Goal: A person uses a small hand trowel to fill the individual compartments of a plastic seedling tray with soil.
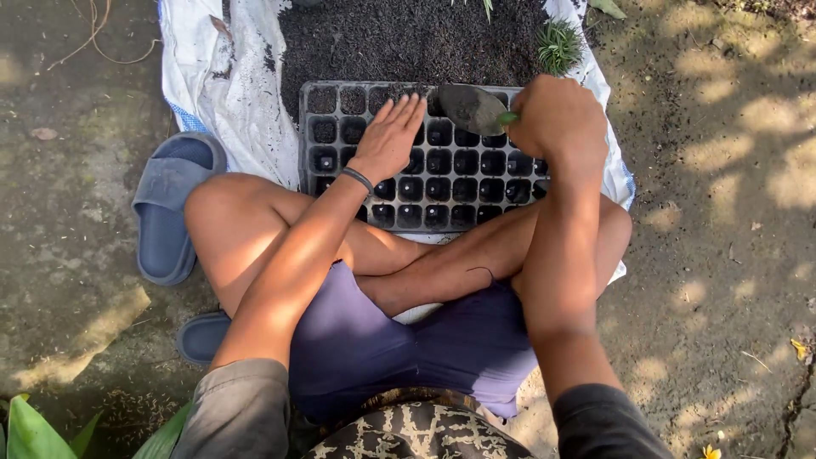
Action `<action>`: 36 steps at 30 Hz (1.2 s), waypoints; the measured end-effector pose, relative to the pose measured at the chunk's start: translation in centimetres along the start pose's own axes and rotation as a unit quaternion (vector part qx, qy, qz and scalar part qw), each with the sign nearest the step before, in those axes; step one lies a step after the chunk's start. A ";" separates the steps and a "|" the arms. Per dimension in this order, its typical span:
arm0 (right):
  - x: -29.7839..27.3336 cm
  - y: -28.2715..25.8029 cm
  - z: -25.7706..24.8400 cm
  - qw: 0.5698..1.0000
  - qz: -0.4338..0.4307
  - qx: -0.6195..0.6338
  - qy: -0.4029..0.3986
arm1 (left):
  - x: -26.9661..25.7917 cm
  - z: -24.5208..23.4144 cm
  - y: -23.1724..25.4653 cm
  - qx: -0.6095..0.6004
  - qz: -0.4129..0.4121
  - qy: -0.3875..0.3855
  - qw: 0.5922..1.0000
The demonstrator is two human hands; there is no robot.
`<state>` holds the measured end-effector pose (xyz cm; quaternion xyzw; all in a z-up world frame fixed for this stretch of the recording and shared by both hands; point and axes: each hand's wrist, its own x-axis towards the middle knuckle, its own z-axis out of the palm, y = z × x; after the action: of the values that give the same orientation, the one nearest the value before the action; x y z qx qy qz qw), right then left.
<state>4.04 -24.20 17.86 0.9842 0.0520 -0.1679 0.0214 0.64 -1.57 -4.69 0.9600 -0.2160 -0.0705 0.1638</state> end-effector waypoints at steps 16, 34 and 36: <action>1.2 5.3 3.8 0.986 0.028 0.157 0.052 | 2.0 0.7 1.9 0.091 -0.028 0.007 0.995; 10.0 2.5 11.2 0.971 0.014 0.222 0.087 | 11.7 -1.3 -0.7 -0.097 -0.134 -0.037 0.985; 10.3 2.9 12.3 0.951 0.005 0.288 0.111 | 12.0 -0.4 -0.3 -0.053 -0.114 -0.004 0.992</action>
<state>10.00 -26.83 2.90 0.9612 -0.0010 -0.0649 -0.2681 11.60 -6.47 -5.14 0.9680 -0.1021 -0.1037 0.2043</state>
